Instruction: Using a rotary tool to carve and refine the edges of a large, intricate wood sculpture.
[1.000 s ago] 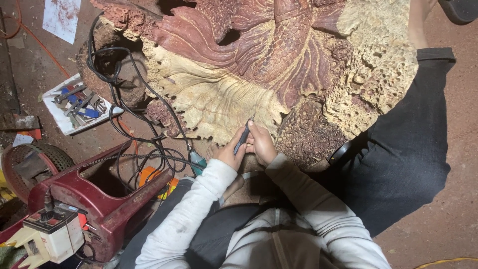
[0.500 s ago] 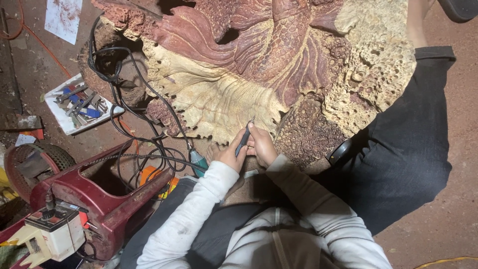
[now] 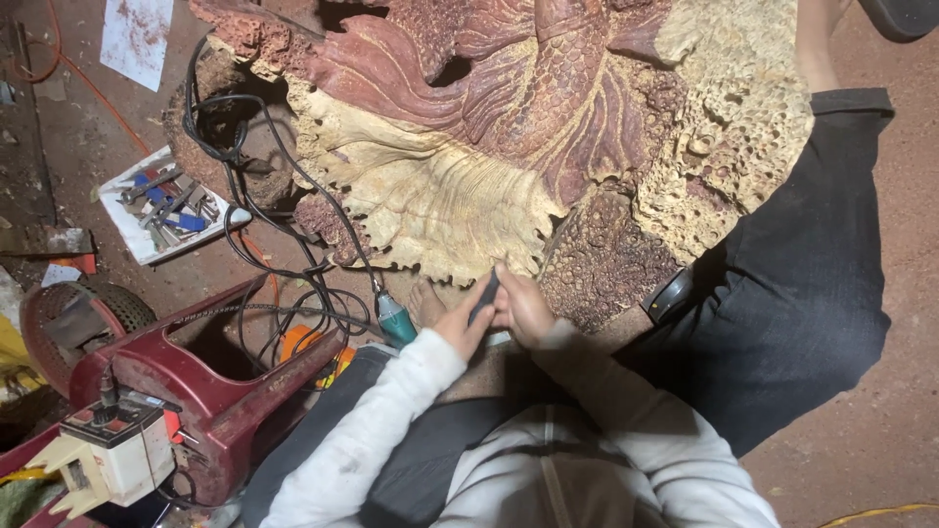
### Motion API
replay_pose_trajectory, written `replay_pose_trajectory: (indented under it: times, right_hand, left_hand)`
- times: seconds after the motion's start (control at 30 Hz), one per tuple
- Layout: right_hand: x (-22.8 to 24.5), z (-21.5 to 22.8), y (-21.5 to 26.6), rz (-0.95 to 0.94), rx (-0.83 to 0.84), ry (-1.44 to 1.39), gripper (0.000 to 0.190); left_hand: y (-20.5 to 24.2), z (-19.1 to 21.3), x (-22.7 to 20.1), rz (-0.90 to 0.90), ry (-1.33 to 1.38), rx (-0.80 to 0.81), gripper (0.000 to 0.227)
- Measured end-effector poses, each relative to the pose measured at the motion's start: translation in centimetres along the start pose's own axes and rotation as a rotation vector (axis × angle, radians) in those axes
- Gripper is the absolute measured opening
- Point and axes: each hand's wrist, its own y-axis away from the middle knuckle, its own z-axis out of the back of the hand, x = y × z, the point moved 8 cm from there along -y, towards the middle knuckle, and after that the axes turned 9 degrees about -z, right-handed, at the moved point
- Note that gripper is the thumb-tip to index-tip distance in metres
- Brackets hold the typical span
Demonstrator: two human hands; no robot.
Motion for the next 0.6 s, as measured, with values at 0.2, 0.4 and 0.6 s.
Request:
replay_pose_trajectory:
  times: [0.2,0.4,0.6]
  right_hand:
    - [-4.1,2.9,1.2,-0.1,0.023,-0.016,0.048]
    - [-4.3,3.9,-1.6,-0.017,-0.004,-0.12,0.046]
    - [0.5,1.8,0.4,0.088,-0.036,-0.236,0.036]
  left_hand:
    - [1.5,-1.4,5.1,-0.619,0.006,-0.23,0.082]
    - [2.0,-5.1,4.4,-0.676,0.099,-0.986,0.059]
    - [0.5,-3.2,0.8,-1.032,-0.448,-1.142,0.024]
